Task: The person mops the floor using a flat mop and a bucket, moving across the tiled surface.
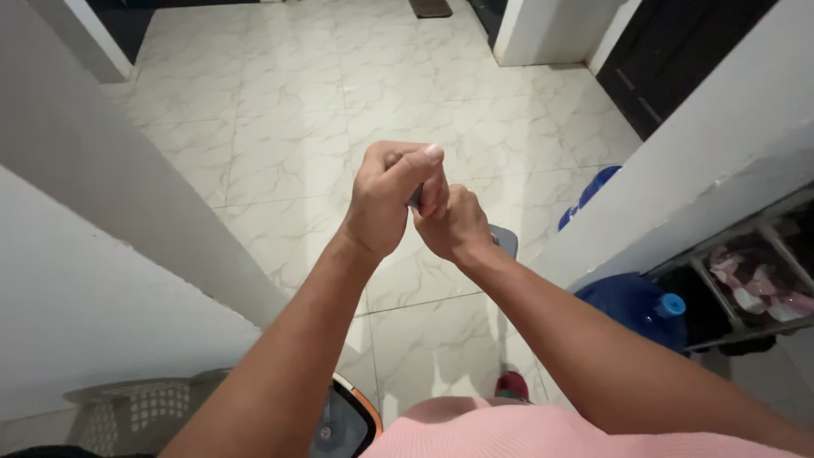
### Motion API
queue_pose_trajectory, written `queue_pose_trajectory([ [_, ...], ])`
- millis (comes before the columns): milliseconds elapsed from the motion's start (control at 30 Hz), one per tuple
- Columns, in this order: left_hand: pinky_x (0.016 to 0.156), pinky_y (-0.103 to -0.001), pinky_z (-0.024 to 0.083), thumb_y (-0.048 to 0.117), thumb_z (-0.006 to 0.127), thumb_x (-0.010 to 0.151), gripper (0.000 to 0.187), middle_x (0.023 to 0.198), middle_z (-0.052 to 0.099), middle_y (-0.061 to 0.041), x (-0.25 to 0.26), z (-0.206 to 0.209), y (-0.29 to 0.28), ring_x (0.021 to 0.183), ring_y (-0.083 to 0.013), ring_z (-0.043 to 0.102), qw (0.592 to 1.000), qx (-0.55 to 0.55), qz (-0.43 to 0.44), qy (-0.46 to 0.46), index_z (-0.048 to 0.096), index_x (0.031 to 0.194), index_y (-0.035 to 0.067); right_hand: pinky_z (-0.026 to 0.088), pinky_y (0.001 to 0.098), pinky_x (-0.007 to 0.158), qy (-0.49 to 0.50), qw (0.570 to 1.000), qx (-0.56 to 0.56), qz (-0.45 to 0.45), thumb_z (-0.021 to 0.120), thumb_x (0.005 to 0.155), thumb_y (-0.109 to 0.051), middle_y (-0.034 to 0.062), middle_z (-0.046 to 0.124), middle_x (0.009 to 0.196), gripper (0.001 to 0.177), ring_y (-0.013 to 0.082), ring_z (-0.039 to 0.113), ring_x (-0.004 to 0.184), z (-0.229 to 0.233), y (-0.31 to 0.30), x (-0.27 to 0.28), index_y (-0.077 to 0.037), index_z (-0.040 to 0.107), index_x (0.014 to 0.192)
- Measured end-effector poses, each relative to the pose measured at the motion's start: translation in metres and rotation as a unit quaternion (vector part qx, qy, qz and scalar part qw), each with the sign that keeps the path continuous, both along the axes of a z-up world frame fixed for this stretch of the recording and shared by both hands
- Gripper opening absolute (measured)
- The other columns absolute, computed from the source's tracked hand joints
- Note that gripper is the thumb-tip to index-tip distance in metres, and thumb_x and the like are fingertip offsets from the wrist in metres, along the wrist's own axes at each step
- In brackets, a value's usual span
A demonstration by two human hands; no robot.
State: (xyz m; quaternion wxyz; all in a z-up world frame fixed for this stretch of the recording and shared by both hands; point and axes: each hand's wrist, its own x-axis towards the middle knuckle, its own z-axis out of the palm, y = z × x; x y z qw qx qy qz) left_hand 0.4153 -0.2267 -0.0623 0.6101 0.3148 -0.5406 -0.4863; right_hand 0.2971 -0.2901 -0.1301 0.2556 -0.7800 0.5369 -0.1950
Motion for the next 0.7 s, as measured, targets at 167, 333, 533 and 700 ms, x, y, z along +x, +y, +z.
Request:
queue_pose_trajectory([
  [167,0.056,-0.036,0.043,0.025,0.053,0.096,0.045,0.055,0.054,-0.012,0.018,-0.016,-0.014,0.053,-0.022,0.053,0.996,0.012,0.037,0.081,0.051,0.057,0.001,0.054,0.0471,0.067,0.014,0.998,0.055,0.002,0.062,0.088,-0.028,0.0184,0.071,0.073,0.029,0.0368,0.07,0.072,-0.005,-0.016,0.018,-0.004,0.07,0.075],
  [333,0.058,-0.038,0.044,0.021,0.053,0.095,0.042,0.054,0.05,-0.013,0.027,-0.04,-0.042,0.054,-0.0239,0.05,0.989,0.02,0.067,0.133,0.05,0.058,0.001,0.055,0.046,0.069,0.028,0.998,0.042,0.039,0.064,0.085,-0.03,0.0215,0.07,0.075,0.03,0.039,0.07,0.075,-0.024,-0.049,0.029,-0.003,0.07,0.072],
  [533,0.063,-0.04,0.046,0.018,0.051,0.092,0.038,0.056,0.05,-0.014,0.013,-0.073,-0.097,0.058,-0.0251,0.051,0.981,0.043,0.083,0.168,0.05,0.058,0.0,0.055,0.0478,0.07,0.075,0.995,0.061,0.034,0.063,0.086,-0.03,0.0234,0.07,0.077,0.031,0.0412,0.069,0.078,-0.051,-0.108,0.012,-0.003,0.071,0.072],
  [700,0.063,-0.04,0.046,0.017,0.049,0.092,0.038,0.056,0.051,-0.014,0.01,-0.085,-0.138,0.057,-0.0244,0.049,0.977,0.059,0.102,0.178,0.05,0.058,0.001,0.055,0.0476,0.072,0.048,0.996,0.07,0.02,0.067,0.083,-0.03,0.0235,0.07,0.076,0.029,0.0411,0.069,0.077,-0.067,-0.153,0.008,-0.005,0.072,0.07],
])
